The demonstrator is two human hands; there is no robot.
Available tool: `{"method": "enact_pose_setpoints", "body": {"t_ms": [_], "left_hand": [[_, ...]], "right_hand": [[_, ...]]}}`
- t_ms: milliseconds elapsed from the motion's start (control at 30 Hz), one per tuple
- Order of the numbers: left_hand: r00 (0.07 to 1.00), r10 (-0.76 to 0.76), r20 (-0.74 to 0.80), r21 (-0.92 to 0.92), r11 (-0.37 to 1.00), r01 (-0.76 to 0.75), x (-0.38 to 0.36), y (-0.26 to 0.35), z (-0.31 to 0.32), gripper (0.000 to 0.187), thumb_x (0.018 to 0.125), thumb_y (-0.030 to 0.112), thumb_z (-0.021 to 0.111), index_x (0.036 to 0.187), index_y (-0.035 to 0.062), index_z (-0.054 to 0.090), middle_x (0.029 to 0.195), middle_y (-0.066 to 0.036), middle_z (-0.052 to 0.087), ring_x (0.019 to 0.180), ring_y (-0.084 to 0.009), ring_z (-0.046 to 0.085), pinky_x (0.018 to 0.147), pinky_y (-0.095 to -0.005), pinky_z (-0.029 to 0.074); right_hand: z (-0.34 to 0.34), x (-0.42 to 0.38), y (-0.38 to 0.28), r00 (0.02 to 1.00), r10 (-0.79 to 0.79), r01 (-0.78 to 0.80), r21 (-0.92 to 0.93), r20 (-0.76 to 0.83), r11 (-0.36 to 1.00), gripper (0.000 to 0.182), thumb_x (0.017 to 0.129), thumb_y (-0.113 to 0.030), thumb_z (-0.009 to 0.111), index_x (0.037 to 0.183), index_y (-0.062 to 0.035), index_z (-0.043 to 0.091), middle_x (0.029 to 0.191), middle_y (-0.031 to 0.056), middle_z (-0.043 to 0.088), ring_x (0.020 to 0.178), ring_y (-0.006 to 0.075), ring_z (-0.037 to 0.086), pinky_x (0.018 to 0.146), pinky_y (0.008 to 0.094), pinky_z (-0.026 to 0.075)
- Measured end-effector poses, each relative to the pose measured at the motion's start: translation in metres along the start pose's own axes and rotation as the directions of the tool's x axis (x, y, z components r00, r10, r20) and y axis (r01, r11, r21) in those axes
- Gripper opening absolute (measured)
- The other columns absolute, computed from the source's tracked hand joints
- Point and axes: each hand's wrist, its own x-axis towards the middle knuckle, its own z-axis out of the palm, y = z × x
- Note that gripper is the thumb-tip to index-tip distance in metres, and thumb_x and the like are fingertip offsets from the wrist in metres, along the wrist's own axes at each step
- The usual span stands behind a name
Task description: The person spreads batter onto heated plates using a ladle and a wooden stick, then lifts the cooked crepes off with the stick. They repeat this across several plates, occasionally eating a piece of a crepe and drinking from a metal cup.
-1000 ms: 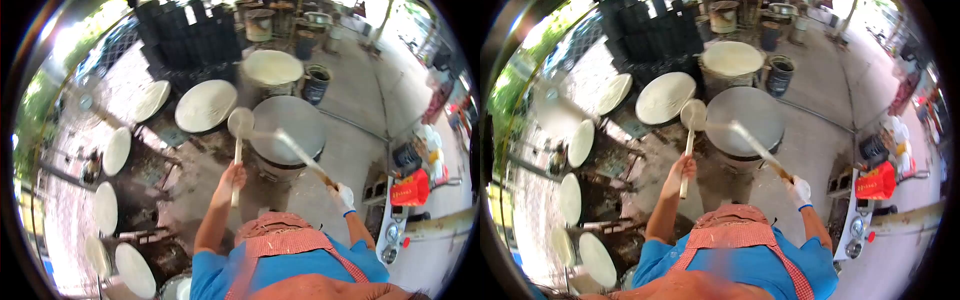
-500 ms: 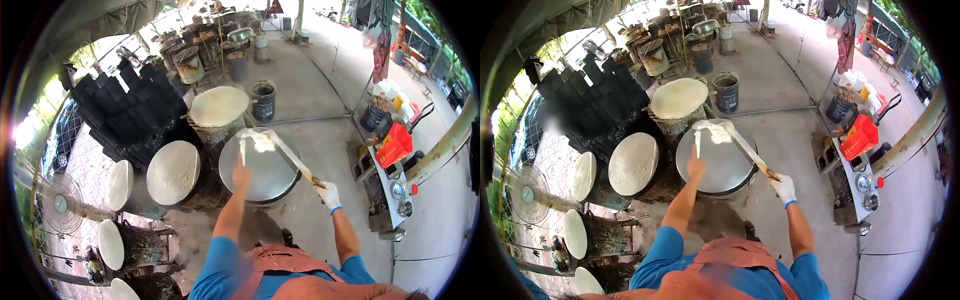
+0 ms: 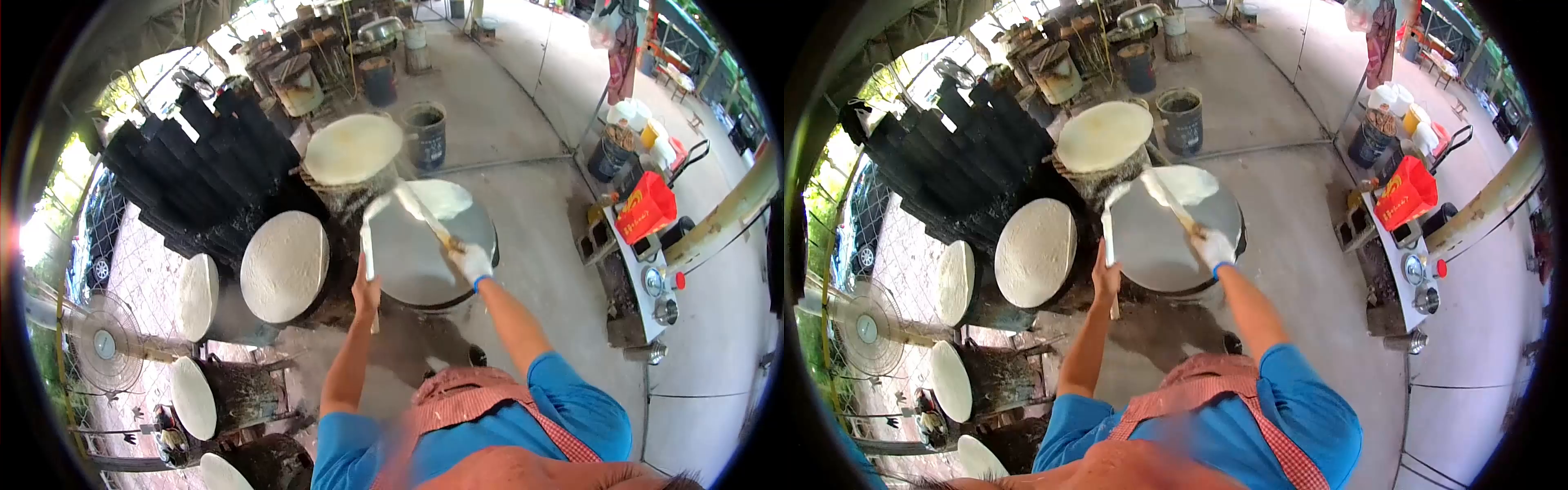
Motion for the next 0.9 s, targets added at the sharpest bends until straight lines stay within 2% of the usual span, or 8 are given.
{"method": "enact_pose_setpoints", "body": {"t_ms": [100,200,400,500,600,733,767,900], "left_hand": [[0.975,0.22,-0.037,0.433,0.883,-0.183,-0.093,0.005,-0.026,0.066,0.078,0.003,0.055,0.139,0.0192,0.037,0.099,-0.013,0.062,0.072,-0.0165,0.057,0.067,-0.0285,0.047],[0.973,-0.227,-0.043,0.269,0.935,0.23,-0.147,0.013,-0.05,0.064,0.079,0.005,0.054,0.139,0.0214,0.037,0.099,-0.015,0.063,0.073,-0.0134,0.056,0.065,-0.0293,0.047],[0.924,-0.378,-0.056,0.362,0.855,0.372,-0.158,0.025,-0.053,0.07,0.077,-0.002,0.059,0.14,0.0195,0.037,0.118,-0.01,0.059,0.087,-0.0148,0.056,0.073,-0.0262,0.046],[0.994,-0.106,-0.035,0.412,0.904,0.111,-0.162,-0.009,-0.061,0.065,0.079,0.001,0.054,0.139,0.0166,0.036,0.103,-0.018,0.063,0.074,-0.0172,0.06,0.066,-0.0308,0.048],[0.99,-0.14,-0.033,0.396,0.907,0.142,-0.161,0.002,-0.054,0.066,0.077,-0.001,0.053,0.139,0.0165,0.037,0.114,-0.017,0.061,0.082,-0.0187,0.063,0.069,-0.0311,0.049],[0.984,-0.163,-0.071,0.475,0.862,0.177,-0.168,-0.008,-0.051,0.063,0.078,0.006,0.055,0.138,0.0165,0.038,0.12,-0.015,0.058,0.09,-0.0236,0.064,0.074,-0.0337,0.049],[0.984,-0.162,-0.078,0.512,0.84,0.178,-0.164,-0.009,-0.053,0.063,0.079,0.008,0.056,0.138,0.0167,0.038,0.121,-0.015,0.058,0.092,-0.0248,0.064,0.075,-0.0344,0.049],[0.857,-0.497,-0.136,0.431,0.749,0.503,-0.158,0.047,-0.029,0.06,0.081,0.014,0.057,0.138,0.0145,0.037,0.128,-0.02,0.051,0.105,-0.0273,0.059,0.082,-0.0362,0.046]], "right_hand": [[-0.07,-0.011,-0.001,0.998,0.035,-0.036,0.013,0.054,0.999,0.034,0.08,-0.032,0.056,0.096,-0.0045,0.066,0.083,0.0152,0.068,0.078,0.0279,0.065,0.075,0.0375,0.049],[0.005,-0.015,0.068,0.972,0.233,-0.171,0.673,-0.002,0.719,0.029,0.075,-0.016,0.067,0.097,0.004,0.066,0.078,0.0081,0.067,0.073,0.0125,0.062,0.07,0.0288,0.048],[-0.022,-0.032,-0.004,0.999,-0.042,0.039,0.096,0.029,0.995,0.038,0.077,-0.031,0.06,0.104,-0.0047,0.066,0.091,0.0144,0.068,0.083,0.0216,0.064,0.078,0.0324,0.048],[-0.04,-0.036,0.033,0.968,0.241,-0.213,0.745,0.072,0.632,0.033,0.077,-0.022,0.065,0.101,0.0006,0.067,0.075,0.0103,0.066,0.065,0.015,0.062,0.058,0.0268,0.048],[0.023,-0.037,0.028,0.941,0.069,-0.322,0.813,0.331,0.485,0.025,0.076,-0.019,0.069,0.093,0.0,0.067,0.059,0.0016,0.056,0.043,0.0107,0.046,0.04,0.026,0.033],[-0.019,-0.004,0.062,0.941,-0.186,-0.038,0.636,0.283,0.771,0.028,0.077,-0.016,0.068,0.1,0.0003,0.067,0.07,0.0015,0.06,0.059,0.01,0.052,0.054,0.0243,0.041],[-0.072,-0.014,0.027,0.919,0.076,-0.317,0.607,0.388,0.729,0.027,0.077,-0.016,0.068,0.098,-0.001,0.068,0.071,0.0033,0.061,0.058,0.0106,0.053,0.054,0.0265,0.042],[-0.05,0.009,0.041,0.879,0.147,-0.441,0.658,0.454,0.611,0.026,0.077,-0.018,0.068,0.098,-0.0027,0.067,0.061,0.0005,0.053,0.046,0.0092,0.045,0.041,0.0263,0.033]]}}
